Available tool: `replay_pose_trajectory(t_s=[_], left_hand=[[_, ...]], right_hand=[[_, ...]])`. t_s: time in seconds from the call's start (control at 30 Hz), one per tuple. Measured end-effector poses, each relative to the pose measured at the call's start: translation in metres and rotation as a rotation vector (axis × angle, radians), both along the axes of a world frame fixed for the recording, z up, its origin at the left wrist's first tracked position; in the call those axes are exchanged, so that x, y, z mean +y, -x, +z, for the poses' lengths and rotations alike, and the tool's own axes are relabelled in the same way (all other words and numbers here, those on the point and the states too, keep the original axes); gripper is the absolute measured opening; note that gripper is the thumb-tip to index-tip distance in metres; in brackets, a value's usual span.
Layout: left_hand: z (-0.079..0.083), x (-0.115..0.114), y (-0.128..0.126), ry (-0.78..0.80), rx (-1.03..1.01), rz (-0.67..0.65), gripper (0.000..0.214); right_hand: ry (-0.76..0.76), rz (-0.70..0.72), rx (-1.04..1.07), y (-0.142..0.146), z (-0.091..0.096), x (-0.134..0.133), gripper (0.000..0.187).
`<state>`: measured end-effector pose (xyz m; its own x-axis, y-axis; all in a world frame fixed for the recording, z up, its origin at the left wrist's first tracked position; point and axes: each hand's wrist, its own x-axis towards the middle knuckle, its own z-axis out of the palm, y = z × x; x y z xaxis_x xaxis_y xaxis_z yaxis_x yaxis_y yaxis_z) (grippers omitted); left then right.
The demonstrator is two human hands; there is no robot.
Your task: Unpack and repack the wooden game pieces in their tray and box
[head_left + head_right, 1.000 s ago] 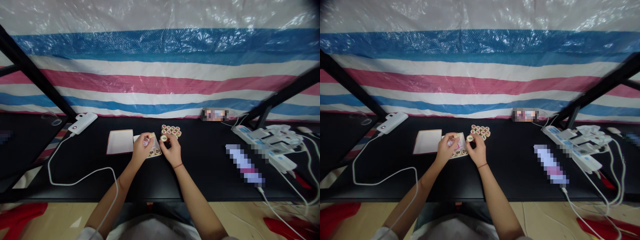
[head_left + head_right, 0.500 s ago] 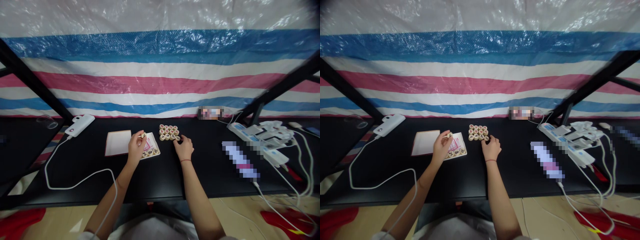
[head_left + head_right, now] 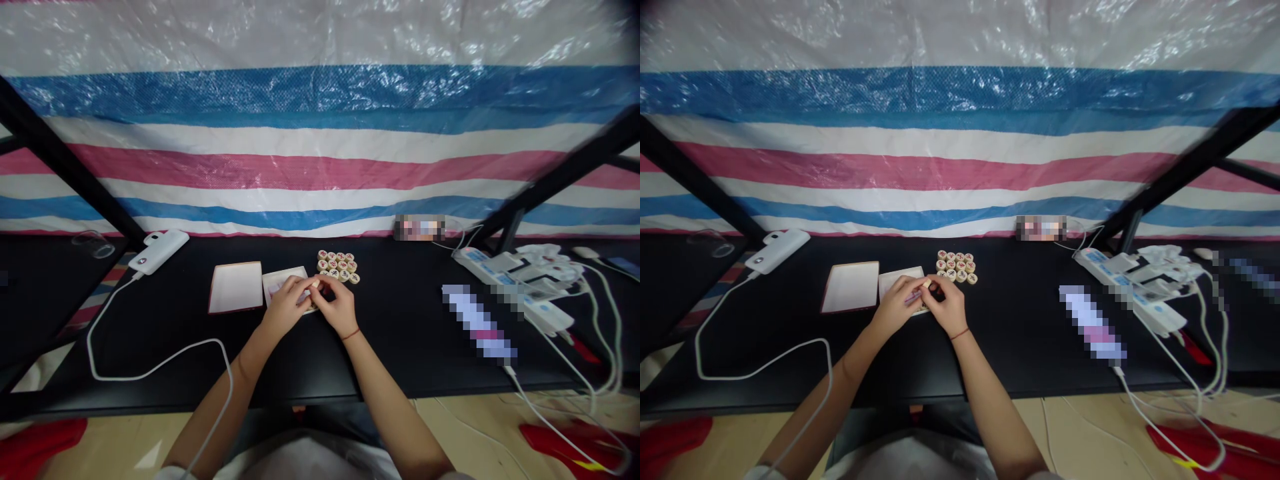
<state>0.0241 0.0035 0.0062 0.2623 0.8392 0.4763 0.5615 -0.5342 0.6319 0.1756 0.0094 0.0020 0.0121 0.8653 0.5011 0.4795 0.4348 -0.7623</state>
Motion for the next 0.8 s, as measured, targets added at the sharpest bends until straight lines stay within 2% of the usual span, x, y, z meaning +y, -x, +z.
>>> replay_pose_trajectory(t_s=[0.07,0.13,0.2,0.37,0.53,0.8], left_hand=[[0.001,0.000,0.001,-0.008,-0.007,-0.016,0.035],[0.003,0.000,0.002,-0.009,-0.007,0.006,0.034],[0.005,0.000,0.004,-0.010,-0.009,0.035,0.029],[0.010,0.000,0.007,-0.001,-0.013,0.062,0.023],[0.010,0.001,0.008,0.008,-0.022,0.041,0.022],[0.008,0.001,0.007,0.008,-0.017,0.034,0.020]], right_hand=[[-0.038,-0.169,0.021,-0.014,-0.002,0.006,0.028],[-0.039,-0.412,0.045,-0.034,-0.008,0.014,0.033],[0.037,-0.564,0.010,-0.055,-0.016,0.022,0.039],[0.197,-0.537,-0.149,-0.084,-0.035,0.032,0.037],[0.215,-0.527,-0.239,-0.082,-0.036,0.030,0.026],[0.290,-0.541,-0.270,-0.080,-0.035,0.030,0.026]])
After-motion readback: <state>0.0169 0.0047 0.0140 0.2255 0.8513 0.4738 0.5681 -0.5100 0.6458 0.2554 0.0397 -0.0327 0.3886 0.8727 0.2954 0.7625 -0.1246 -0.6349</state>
